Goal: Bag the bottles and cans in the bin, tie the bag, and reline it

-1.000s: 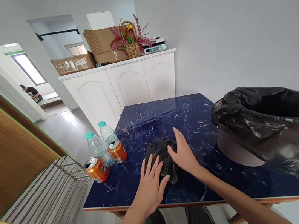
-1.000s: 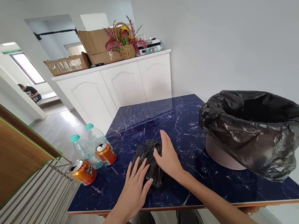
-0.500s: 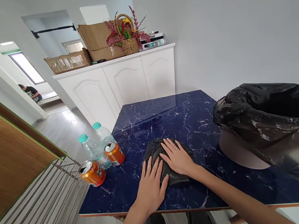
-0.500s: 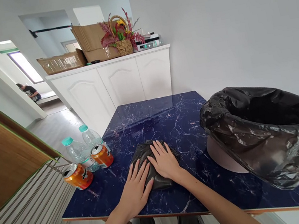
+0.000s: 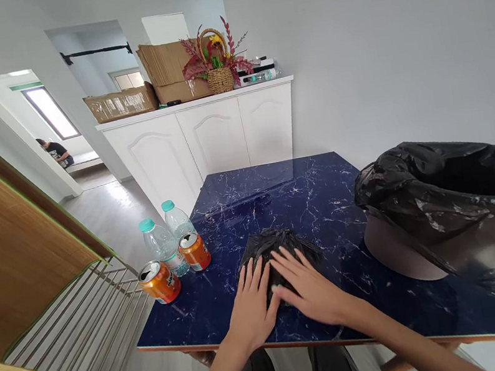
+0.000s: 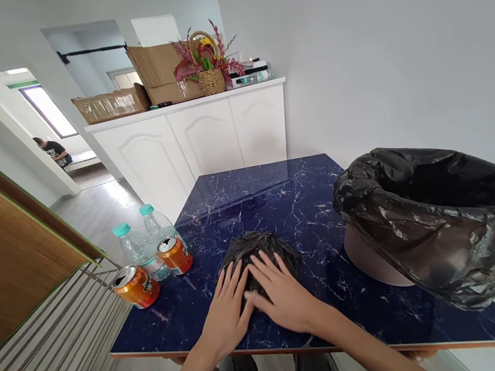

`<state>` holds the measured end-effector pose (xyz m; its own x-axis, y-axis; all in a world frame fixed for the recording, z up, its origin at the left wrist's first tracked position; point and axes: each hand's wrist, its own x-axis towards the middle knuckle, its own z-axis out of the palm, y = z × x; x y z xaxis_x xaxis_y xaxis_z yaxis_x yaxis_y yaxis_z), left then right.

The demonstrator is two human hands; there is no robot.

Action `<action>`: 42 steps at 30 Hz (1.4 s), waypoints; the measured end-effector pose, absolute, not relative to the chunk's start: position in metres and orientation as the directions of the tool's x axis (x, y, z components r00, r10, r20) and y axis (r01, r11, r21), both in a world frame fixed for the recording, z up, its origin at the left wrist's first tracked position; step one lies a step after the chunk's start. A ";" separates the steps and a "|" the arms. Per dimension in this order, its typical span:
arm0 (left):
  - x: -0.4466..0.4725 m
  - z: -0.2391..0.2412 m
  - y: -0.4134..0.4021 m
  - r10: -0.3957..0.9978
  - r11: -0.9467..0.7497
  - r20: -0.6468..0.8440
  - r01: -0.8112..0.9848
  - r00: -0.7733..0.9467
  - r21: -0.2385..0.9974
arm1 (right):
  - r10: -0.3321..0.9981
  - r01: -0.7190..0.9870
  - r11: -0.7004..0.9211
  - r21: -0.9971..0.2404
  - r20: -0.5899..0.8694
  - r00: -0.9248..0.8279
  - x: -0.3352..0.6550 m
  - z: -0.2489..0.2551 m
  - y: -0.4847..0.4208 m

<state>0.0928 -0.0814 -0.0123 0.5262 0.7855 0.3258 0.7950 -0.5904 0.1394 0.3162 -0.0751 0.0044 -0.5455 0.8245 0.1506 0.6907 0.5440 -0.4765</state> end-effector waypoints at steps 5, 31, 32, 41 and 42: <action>0.093 -0.003 -0.090 0.798 -0.588 0.338 0.767 0.500 0.255 | 0.738 0.608 0.668 -0.429 0.277 -0.615 0.341 -0.009 -0.103; 0.121 0.018 -0.037 0.914 -0.386 0.341 0.726 0.218 0.569 | 0.762 0.801 0.556 -0.221 0.521 -0.384 0.324 0.003 -0.090; 0.121 0.017 -0.034 0.906 -0.394 0.363 0.740 0.216 0.544 | 0.792 0.815 0.539 -0.215 0.458 -0.403 0.322 -0.003 -0.084; 0.108 0.011 -0.041 0.561 -0.821 0.313 0.563 0.766 0.094 | 0.822 0.806 0.550 -0.219 0.316 -0.475 0.326 -0.035 -0.061; 0.105 0.006 -0.041 0.587 -0.805 0.290 0.584 0.756 0.108 | 0.827 0.806 0.545 -0.231 0.304 -0.472 0.327 -0.035 -0.061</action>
